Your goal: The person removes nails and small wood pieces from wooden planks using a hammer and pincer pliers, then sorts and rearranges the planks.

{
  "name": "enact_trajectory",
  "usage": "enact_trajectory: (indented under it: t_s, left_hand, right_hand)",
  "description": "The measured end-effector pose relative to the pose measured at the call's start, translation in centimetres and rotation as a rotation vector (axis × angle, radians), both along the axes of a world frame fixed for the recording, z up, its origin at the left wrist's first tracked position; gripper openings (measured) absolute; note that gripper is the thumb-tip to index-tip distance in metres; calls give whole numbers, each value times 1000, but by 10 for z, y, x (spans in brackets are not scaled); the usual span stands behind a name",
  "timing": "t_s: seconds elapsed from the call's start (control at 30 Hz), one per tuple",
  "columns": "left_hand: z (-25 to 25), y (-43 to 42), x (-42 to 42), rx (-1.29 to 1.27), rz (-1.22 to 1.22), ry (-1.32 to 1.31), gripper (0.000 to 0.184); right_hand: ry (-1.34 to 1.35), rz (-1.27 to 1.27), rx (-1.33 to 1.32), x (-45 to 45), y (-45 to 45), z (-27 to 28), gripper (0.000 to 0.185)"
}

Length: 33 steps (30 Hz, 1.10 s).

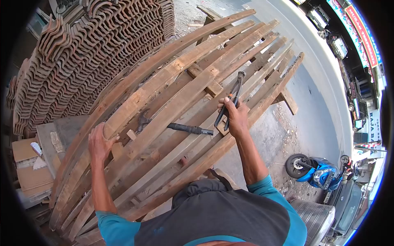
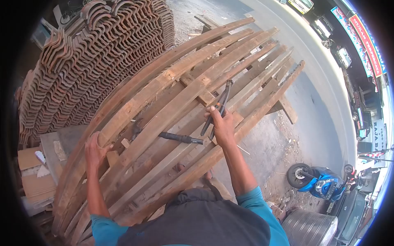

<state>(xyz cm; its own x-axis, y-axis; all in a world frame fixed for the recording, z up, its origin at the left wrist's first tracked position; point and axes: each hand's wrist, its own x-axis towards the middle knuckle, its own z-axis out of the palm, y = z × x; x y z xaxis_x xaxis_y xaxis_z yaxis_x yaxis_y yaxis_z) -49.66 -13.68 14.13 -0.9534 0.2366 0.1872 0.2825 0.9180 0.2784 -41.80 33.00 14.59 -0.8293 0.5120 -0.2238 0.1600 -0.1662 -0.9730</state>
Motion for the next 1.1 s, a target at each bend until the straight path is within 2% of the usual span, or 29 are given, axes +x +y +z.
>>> enact_trajectory:
  t_s: [0.1, 0.2, 0.23, 0.4, 0.6, 0.67, 0.7, 0.77, 0.8, 0.9, 1.0, 1.1]
  left_hand:
    - [-10, 0, -21, 6, 26, -108, 71]
    - [-13, 7, -37, 5, 71, -191, 71]
    - [-20, 5, -41, 44, 93, -213, 71]
    - [-59, -6, -47, 68, 129, -232, 71]
    - [-88, -2, -55, 163, 189, -442, 75]
    - [-92, 5, -55, 109, 201, -262, 75]
    - [-98, 8, -57, 127, 184, -279, 75]
    - [-113, -5, -66, 14, 184, -151, 73]
    - [-119, -14, -70, 93, 141, -156, 73]
    - [-124, -21, -74, 31, 111, -52, 71]
    - [-122, -15, -76, -51, 116, 32, 65]
    - [-90, -10, -67, 9, 58, -54, 54]
  right_hand:
    - [-39, -54, -38, 37, 6, 3, 39]
    - [-88, -147, 72, 67, 17, -3, 37]
    - [-109, -181, 156, 74, 18, -3, 42]
    - [-156, -274, 133, 102, 36, -17, 39]
    - [-206, -342, 127, 109, 35, -22, 41]
    - [-249, -264, 173, 117, 41, -24, 41]
    - [-265, -259, 166, 117, 37, -17, 40]
    - [-261, -277, 228, 120, 32, -16, 40]
    - [-272, -268, 220, 121, 29, -14, 39]
    - [-221, -292, 209, 123, 25, -30, 39]
    - [-253, -269, 211, 118, 18, -27, 38]
    - [-309, -173, 342, 114, 10, -22, 39]
